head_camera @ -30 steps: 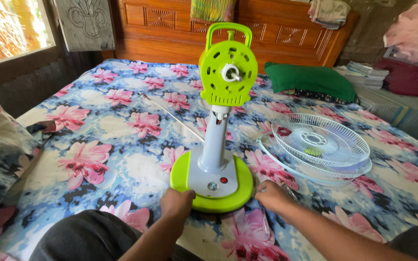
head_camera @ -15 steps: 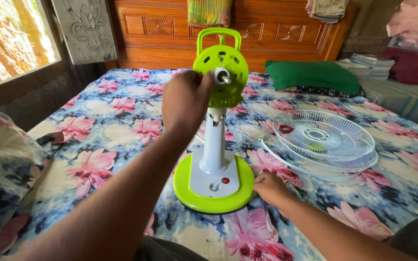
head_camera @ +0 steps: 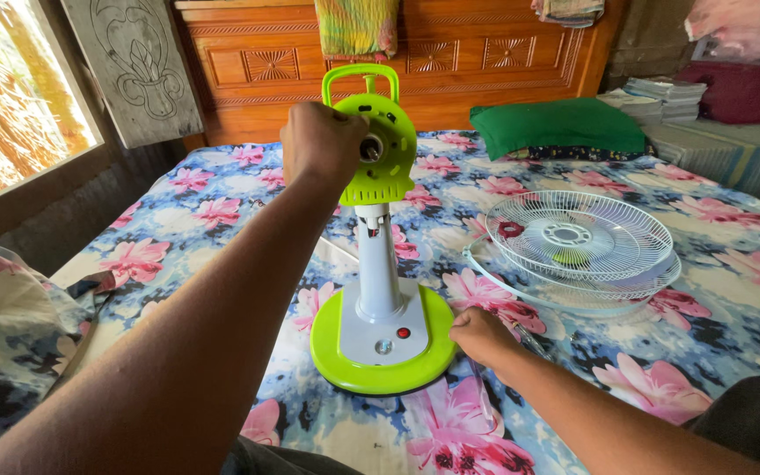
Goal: The person removes the front grill and fan blades from a standing electric fan, then uses a screwdriver to remove screws from the fan head and base. The fan is left partially disassembled on the bed.
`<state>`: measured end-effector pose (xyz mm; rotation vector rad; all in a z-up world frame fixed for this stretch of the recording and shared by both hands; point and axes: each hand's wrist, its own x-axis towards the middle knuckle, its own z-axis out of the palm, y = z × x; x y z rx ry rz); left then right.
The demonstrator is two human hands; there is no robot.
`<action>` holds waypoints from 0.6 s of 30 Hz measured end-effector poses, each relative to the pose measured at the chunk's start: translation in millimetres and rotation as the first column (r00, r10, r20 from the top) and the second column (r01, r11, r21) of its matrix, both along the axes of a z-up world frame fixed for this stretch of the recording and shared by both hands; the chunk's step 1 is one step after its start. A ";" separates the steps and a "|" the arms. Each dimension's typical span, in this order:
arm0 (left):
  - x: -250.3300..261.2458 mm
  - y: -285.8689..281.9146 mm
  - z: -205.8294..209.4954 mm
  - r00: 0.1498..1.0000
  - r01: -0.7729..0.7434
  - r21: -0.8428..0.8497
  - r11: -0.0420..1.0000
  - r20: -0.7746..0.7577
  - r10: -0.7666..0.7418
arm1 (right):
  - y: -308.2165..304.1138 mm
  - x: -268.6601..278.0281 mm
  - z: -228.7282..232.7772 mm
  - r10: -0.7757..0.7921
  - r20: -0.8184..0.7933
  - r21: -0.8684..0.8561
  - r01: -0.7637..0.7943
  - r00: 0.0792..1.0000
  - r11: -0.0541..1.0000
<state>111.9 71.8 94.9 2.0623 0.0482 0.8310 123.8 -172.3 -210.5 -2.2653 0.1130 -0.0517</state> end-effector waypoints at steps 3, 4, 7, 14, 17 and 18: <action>3.4 0.2 -8.0 0.999 0.029 -0.060 0.998 0.044 -0.026 | -1.5 -1.7 4.3 -0.033 0.025 0.080 0.031 0.999 0.996; 2.8 0.0 -9.5 0.998 0.031 -0.069 0.997 0.065 -0.026 | -0.9 -0.9 9.8 -0.025 0.073 0.157 0.013 0.997 0.988; -1.0 1.7 -9.2 0.994 0.098 -0.229 0.968 -0.026 -0.107 | 6.3 -1.2 40.3 -0.016 0.224 0.310 -0.056 0.974 0.949; -7.6 1.6 -1.8 0.983 0.134 -0.339 0.931 -0.077 -0.170 | 40.2 15.7 223.4 0.216 0.742 -0.070 -0.247 0.634 0.967; -4.1 1.5 -0.6 0.982 0.130 -0.333 0.934 -0.089 -0.169 | 67.3 19.3 288.6 0.407 0.752 -0.259 -0.335 0.519 0.906; -2.4 1.1 -0.7 0.981 0.138 -0.314 0.939 -0.087 -0.173 | 73.3 17.9 299.6 0.476 0.727 -0.340 -0.343 0.496 0.876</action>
